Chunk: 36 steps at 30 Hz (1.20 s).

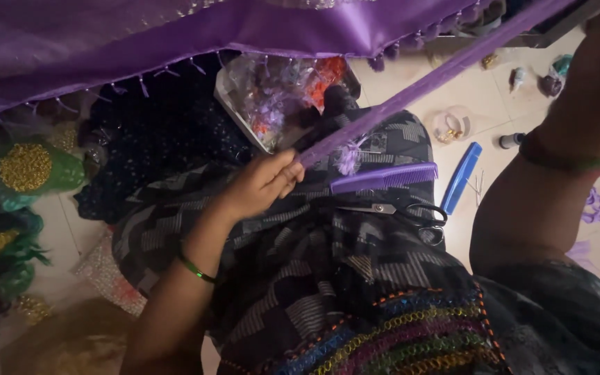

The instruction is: Attaching decorative purple fabric tassels to the border of a purple sari.

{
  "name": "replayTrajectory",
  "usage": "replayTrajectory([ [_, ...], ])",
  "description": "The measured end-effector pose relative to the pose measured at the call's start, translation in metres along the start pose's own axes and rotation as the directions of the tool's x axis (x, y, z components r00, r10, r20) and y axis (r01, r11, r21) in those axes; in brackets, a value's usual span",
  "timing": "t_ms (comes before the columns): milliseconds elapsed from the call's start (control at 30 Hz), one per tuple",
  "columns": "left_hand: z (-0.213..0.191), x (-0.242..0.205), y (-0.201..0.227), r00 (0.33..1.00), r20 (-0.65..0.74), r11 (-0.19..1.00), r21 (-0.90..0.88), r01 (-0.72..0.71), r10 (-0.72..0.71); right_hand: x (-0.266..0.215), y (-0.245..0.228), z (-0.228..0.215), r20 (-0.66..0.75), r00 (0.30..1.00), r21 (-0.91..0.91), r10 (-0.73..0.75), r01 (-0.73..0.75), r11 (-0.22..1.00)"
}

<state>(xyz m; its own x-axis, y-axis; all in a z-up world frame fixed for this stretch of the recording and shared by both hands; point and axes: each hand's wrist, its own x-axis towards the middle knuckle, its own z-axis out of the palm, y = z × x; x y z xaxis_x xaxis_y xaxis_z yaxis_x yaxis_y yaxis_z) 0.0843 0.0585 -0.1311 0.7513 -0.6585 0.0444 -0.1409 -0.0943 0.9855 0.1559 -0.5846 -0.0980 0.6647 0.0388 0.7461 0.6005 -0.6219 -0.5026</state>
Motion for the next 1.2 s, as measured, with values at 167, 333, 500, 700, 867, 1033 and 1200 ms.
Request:
replayTrajectory([
  [167,0.002,-0.001,-0.007,0.998,-0.041,0.99,0.126,0.06,-0.055,0.011,-0.128,0.087,-0.022,0.997,-0.202,-0.073,0.067,0.977],
  [333,0.015,0.005,0.047,0.916,-0.298,0.918,0.366,-0.152,0.27,0.056,-0.326,0.18,0.317,0.888,0.417,0.334,-0.446,0.792],
  [500,0.034,0.014,0.084,0.883,-0.27,0.89,0.362,-0.276,0.384,0.027,-0.329,0.219,0.516,0.851,0.454,-0.096,-0.176,0.873],
  [700,0.039,0.02,0.057,0.911,-0.338,0.942,0.308,-0.131,0.237,-0.009,-0.289,0.22,0.528,0.847,0.16,0.066,-0.176,0.971],
  [867,0.052,0.054,0.044,0.899,-0.382,0.972,0.001,0.235,-0.216,-0.101,-0.212,0.196,0.636,0.714,-0.331,0.292,-0.089,0.939],
  [1033,0.093,0.14,0.077,0.984,-0.134,0.99,0.093,-0.106,0.117,-0.153,-0.204,0.18,0.504,0.821,-0.475,0.27,0.002,0.88],
  [1200,0.124,0.2,0.135,0.916,-0.015,0.916,-0.002,-0.402,0.402,-0.162,-0.189,0.137,0.527,0.8,-0.285,0.287,-0.152,0.946],
])
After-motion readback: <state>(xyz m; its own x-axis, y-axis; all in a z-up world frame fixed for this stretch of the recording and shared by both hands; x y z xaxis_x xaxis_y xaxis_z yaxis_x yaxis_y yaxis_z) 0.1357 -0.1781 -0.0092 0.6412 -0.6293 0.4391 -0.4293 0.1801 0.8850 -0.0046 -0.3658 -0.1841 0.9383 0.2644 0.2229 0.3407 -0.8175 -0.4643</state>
